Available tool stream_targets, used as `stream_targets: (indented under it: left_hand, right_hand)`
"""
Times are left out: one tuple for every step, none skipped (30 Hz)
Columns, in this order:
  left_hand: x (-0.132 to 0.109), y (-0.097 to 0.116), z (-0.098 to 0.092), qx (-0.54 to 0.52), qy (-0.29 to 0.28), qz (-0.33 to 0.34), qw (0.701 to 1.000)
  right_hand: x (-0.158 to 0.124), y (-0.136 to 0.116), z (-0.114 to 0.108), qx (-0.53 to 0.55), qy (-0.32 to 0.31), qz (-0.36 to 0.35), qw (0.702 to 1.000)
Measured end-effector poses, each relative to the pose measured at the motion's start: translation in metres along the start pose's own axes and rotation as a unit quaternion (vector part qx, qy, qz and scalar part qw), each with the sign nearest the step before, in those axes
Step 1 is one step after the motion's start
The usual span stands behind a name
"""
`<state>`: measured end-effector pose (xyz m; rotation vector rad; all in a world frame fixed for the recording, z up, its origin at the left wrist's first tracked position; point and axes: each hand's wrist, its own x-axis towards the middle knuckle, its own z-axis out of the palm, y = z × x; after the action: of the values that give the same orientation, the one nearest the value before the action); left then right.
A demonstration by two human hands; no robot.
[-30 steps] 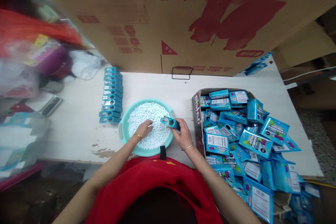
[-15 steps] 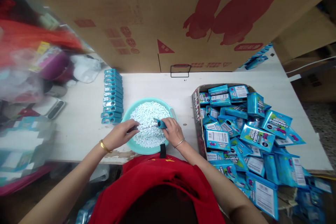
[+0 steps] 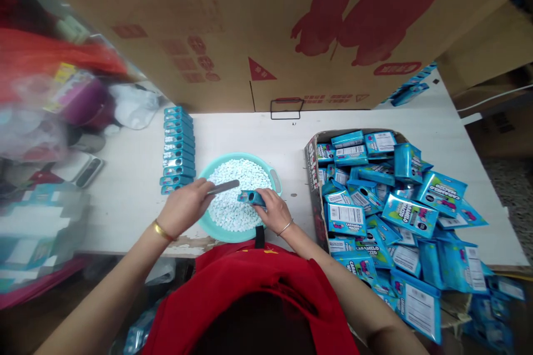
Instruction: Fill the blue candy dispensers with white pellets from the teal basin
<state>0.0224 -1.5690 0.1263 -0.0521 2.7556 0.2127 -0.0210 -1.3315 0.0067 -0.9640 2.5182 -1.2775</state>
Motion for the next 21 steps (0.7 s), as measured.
stream_targets:
  left_hand:
    - [0.005,-0.014,0.018,-0.016,-0.002,-0.022,1.000]
    - [0.010,-0.025,0.039,-0.035,-0.017,-0.041,0.998]
    - [0.016,-0.033,0.062,-0.060,-0.038,-0.056,0.996]
    - [0.022,-0.036,0.085,-0.092,-0.054,-0.060,0.993]
    - [0.029,-0.035,0.107,-0.111,-0.062,-0.057,0.990]
    - [0.036,-0.029,0.126,-0.130,-0.065,-0.050,0.988]
    - [0.043,-0.020,0.143,-0.148,-0.064,-0.040,0.986]
    - [0.050,-0.010,0.156,-0.164,-0.060,-0.029,0.984]
    - [0.057,0.001,0.166,-0.182,-0.055,-0.019,0.982]
    - [0.062,0.011,0.172,-0.201,-0.050,-0.010,0.978]
    - [0.065,0.018,0.176,-0.219,-0.045,-0.001,0.975]
    - [0.067,0.021,0.176,-0.235,-0.040,0.007,0.971]
    - [0.066,0.021,0.174,-0.248,-0.037,0.014,0.968]
    - [0.063,0.017,0.169,-0.258,-0.034,0.020,0.965]
    - [0.058,0.011,0.163,-0.267,-0.031,0.027,0.963]
    - [0.052,0.004,0.154,-0.277,-0.026,0.036,0.960]
    - [0.044,-0.005,0.143,-0.286,-0.018,0.047,0.957]
    - [0.036,-0.013,0.131,-0.295,-0.009,0.058,0.954]
    - [0.027,-0.020,0.117,-0.301,0.000,0.068,0.951]
    - [0.019,-0.025,0.103,-0.303,0.008,0.075,0.950]
    - [0.012,-0.029,0.088,-0.300,0.013,0.079,0.951]
  right_hand:
    - [-0.002,0.002,-0.001,0.012,0.009,0.011,1.000]
    - [-0.004,0.003,-0.003,0.024,0.017,0.021,0.999]
    - [-0.005,0.005,-0.005,0.032,0.021,0.030,0.999]
    - [-0.007,0.006,-0.007,0.038,0.024,0.037,0.998]
    - [-0.008,0.006,-0.009,0.041,0.026,0.044,0.998]
    - [-0.009,0.006,-0.011,0.042,0.030,0.052,0.997]
    - [-0.010,0.006,-0.014,0.043,0.036,0.060,0.997]
    - [-0.011,0.006,-0.016,0.045,0.044,0.069,0.996]
    - [-0.011,0.005,-0.018,0.046,0.054,0.079,0.994]
    - [-0.011,0.005,-0.020,0.048,0.063,0.089,0.993]
    - [-0.011,0.005,-0.021,0.049,0.071,0.098,0.991]
    - [-0.011,0.005,-0.023,0.050,0.079,0.106,0.990]
    - [-0.011,0.005,-0.024,0.051,0.089,0.113,0.988]
    - [-0.010,0.006,-0.025,0.053,0.098,0.118,0.987]
    - [-0.010,0.007,-0.026,0.054,0.108,0.120,0.985]
    - [-0.010,0.008,-0.027,0.053,0.115,0.121,0.985]
    - [-0.010,0.008,-0.027,0.050,0.119,0.121,0.984]
    - [-0.010,0.009,-0.027,0.045,0.118,0.119,0.985]
    - [-0.009,0.010,-0.026,0.040,0.113,0.115,0.986]
    - [-0.008,0.010,-0.024,0.036,0.105,0.108,0.988]
    - [-0.007,0.010,-0.022,0.030,0.096,0.097,0.990]
